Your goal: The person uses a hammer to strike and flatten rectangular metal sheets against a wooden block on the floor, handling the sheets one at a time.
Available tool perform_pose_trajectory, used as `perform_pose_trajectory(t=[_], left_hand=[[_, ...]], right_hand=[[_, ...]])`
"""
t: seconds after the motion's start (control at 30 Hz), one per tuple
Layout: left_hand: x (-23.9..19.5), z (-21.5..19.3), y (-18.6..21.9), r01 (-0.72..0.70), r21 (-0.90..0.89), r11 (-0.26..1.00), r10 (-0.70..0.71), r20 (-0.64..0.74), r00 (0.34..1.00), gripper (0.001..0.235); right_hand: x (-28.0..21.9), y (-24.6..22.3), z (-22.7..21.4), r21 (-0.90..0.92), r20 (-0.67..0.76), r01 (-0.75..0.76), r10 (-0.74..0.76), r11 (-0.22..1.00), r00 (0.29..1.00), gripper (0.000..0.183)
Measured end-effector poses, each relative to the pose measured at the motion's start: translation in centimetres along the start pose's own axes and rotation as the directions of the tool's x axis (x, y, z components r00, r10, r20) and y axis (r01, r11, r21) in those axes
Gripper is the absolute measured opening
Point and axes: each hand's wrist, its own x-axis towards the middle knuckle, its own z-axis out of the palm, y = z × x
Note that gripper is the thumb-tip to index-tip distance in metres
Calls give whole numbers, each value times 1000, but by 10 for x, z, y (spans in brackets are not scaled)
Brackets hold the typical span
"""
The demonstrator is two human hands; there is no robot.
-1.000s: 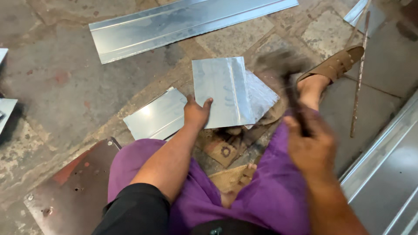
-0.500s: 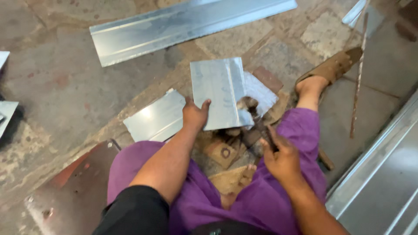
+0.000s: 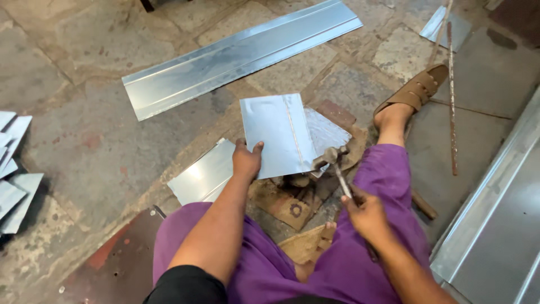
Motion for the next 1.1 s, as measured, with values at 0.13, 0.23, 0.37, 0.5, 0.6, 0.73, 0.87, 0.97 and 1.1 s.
perform_pose_trajectory(t=[0.13,0.23,0.37,0.5,0.6,0.73,0.87,0.97,1.1], left_hand=[[2,-27,-3,-31,133,991,8,168,986,63],[-4,-34,-5,-18,178,984,-29,259,966,65],[-11,-33,0,-27,192,981,-27,274,961,67],[-10,-32,-6,-26,164,986,-22,284,959,68],[-11,-31,-10,-63,179,982,13,268,963,68],[-12,-32,-7,-45,212,976,-13,266,964,62],[-15,-34,-3,22,149,989,-62,270,961,61],[-18,-37,6,58,114,992,-87,273,958,54],[-15,-53,12,-16,44,999,6,223,975,45]], right_hand=[[-6,-54,-35,-156,-208,250,-279,956,938,39],[-7,-100,-74,-203,-350,449,-493,870,797,40],[19,-135,-78,-182,-470,698,-685,692,556,29],[60,-121,-35,-231,-490,676,-684,700,541,25],[81,-96,-10,-291,-162,647,-703,705,693,25],[89,-66,3,-232,-202,514,-558,826,805,42],[102,-43,19,-253,-205,553,-603,794,771,38],[126,-23,24,-314,-72,410,-452,857,889,39],[150,23,35,-299,-83,336,-375,893,923,33]])
